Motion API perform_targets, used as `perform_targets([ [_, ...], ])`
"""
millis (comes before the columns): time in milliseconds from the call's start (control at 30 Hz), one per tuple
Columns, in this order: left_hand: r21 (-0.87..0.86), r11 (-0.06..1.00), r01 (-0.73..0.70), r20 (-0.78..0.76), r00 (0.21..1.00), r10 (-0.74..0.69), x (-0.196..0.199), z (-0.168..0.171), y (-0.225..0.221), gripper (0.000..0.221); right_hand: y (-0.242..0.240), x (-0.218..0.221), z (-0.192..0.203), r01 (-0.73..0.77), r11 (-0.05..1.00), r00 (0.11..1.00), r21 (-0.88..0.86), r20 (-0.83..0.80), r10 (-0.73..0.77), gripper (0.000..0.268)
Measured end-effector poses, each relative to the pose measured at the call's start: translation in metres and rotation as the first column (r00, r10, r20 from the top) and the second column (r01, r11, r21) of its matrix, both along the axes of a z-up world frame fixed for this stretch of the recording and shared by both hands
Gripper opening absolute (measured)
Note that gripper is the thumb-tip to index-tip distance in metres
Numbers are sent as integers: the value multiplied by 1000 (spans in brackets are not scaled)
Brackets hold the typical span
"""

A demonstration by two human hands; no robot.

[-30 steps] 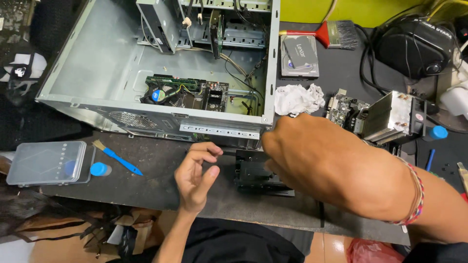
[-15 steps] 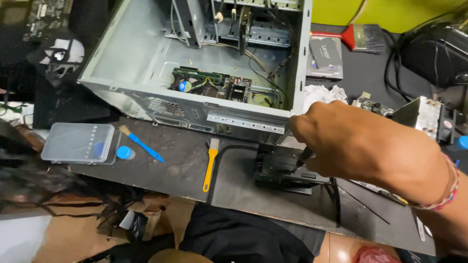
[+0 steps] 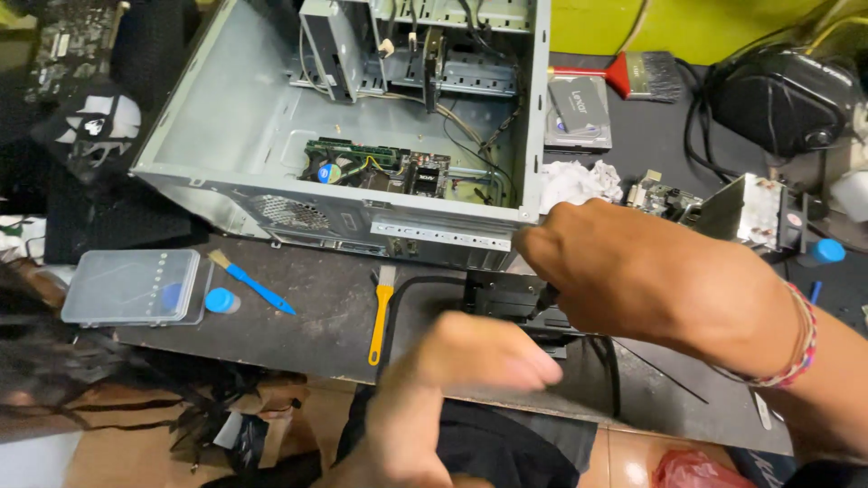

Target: Cleaning a hard drive and mounting it into a bracket with screws

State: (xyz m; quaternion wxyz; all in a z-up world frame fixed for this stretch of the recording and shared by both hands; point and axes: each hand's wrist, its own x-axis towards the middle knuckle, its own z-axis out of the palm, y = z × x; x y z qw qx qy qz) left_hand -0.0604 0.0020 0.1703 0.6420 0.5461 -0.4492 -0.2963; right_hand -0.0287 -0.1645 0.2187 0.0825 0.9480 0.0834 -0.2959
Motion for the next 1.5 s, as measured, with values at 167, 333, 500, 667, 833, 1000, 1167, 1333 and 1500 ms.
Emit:
perform_targets([
  [167,-110,787,-607,382,705,597,20,-20,-16,30,8,-2,1,81,997,996,-17,29,-80,29],
  [333,-62,713,-698,332,660,674,22,-41,-41,62,4,-16,8,-90,910,974,405,228,-5,24],
  [500,-254,734,-629,362,642,676,23,-48,-53,47,-6,-40,3,-146,583,896,799,357,-265,41],
  [667,-394,758,-520,581,498,643,28,-30,-51,43,-31,-62,-41,-242,199,825,950,309,-473,39],
  [833,-284,822,-493,582,593,556,31,-16,-45,23,-45,-71,-125,-282,13,732,959,225,-643,36],
  [1000,-198,856,-478,546,672,501,32,-15,-45,26,-32,-79,-166,-383,136,594,914,356,-722,46],
  [1167,-281,819,-500,613,564,554,34,-19,-52,26,-25,-76,-183,-414,296,444,861,474,-760,36],
  [1333,-324,749,-578,593,493,637,31,-21,-52,24,-25,-76,-194,-404,284,431,870,454,-779,37],
  [1500,-282,818,-502,518,638,570,28,-13,-51,19,-24,-75,-193,-408,313,412,858,479,-775,37],
])
